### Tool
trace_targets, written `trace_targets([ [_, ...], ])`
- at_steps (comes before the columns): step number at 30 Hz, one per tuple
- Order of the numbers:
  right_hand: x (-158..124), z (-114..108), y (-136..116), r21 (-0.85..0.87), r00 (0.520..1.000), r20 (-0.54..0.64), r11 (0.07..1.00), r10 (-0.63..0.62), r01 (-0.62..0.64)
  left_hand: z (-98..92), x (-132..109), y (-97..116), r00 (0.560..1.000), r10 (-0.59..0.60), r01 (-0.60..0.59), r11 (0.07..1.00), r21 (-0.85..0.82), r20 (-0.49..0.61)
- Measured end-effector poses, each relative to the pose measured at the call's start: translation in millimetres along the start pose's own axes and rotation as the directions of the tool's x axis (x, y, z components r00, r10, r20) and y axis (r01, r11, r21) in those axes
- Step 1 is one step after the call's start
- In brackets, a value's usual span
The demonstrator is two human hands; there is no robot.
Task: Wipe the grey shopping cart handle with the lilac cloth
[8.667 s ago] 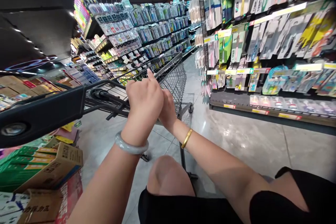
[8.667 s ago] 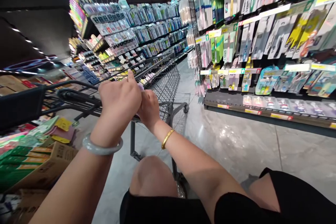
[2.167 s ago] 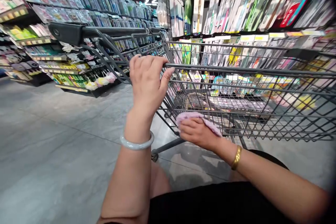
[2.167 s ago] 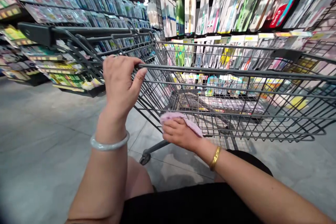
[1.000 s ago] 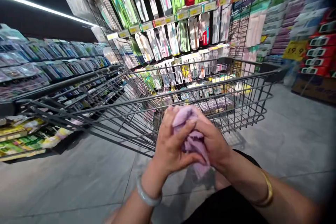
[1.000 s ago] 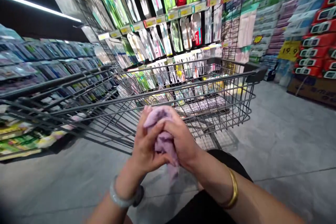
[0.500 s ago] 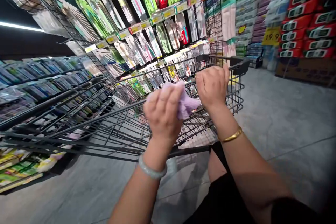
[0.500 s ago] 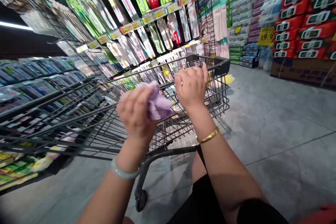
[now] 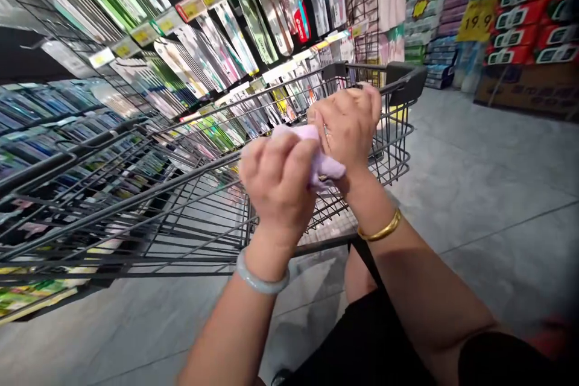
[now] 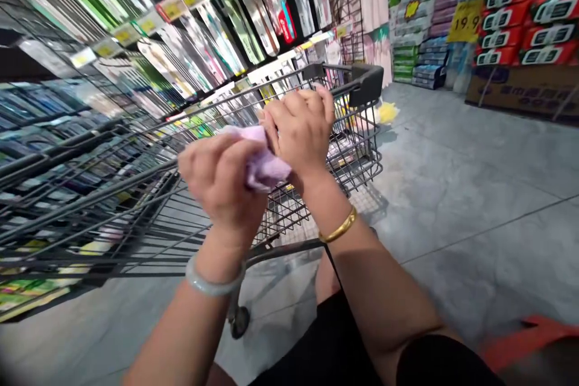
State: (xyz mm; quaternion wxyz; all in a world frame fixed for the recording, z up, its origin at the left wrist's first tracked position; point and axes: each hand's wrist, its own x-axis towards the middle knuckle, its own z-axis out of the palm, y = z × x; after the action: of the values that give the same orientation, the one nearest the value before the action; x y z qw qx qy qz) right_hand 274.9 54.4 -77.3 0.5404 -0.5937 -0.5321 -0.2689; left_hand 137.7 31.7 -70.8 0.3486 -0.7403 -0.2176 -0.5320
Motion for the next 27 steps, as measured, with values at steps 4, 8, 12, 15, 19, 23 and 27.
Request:
trace_targets([
  [4,1.4,-1.0,10.2,0.048,0.998,-0.012,0.996,-0.069,0.070,8.8,-34.3,26.0,0.959,-0.008,-0.010,0.998,0.060,0.283],
  [8,0.1,-5.8,10.7,0.115,0.997,-0.008,0.991,-0.072,0.073,2.3,-78.4,38.3,0.851,0.142,-0.178,0.984,0.023,0.505],
  [12,1.8,-13.9,5.0,0.125,0.998,-0.019,0.990,-0.061,0.063,-0.7,-49.2,21.5,0.985,-0.001,-0.003,1.000,0.025,0.173],
  [15,7.2,-25.2,2.9,0.266,1.000,0.004,0.964,-0.015,0.014,11.1,-19.7,16.5,0.997,-0.075,0.077,0.996,0.051,-0.035],
  [19,12.7,-36.8,5.0,0.505,0.995,0.079,0.858,0.057,-0.089,33.2,-46.2,41.6,0.965,0.067,-0.085,0.994,0.062,0.255],
  [23,11.2,-35.4,10.6,0.364,0.995,0.101,0.929,0.024,-0.060,37.7,-91.6,61.7,0.833,0.247,-0.228,0.969,-0.100,0.496],
  [27,14.5,-31.9,26.0,0.304,0.981,-0.127,0.947,0.147,-0.103,29.0,-62.1,49.8,0.928,0.134,-0.110,0.990,-0.088,0.347],
])
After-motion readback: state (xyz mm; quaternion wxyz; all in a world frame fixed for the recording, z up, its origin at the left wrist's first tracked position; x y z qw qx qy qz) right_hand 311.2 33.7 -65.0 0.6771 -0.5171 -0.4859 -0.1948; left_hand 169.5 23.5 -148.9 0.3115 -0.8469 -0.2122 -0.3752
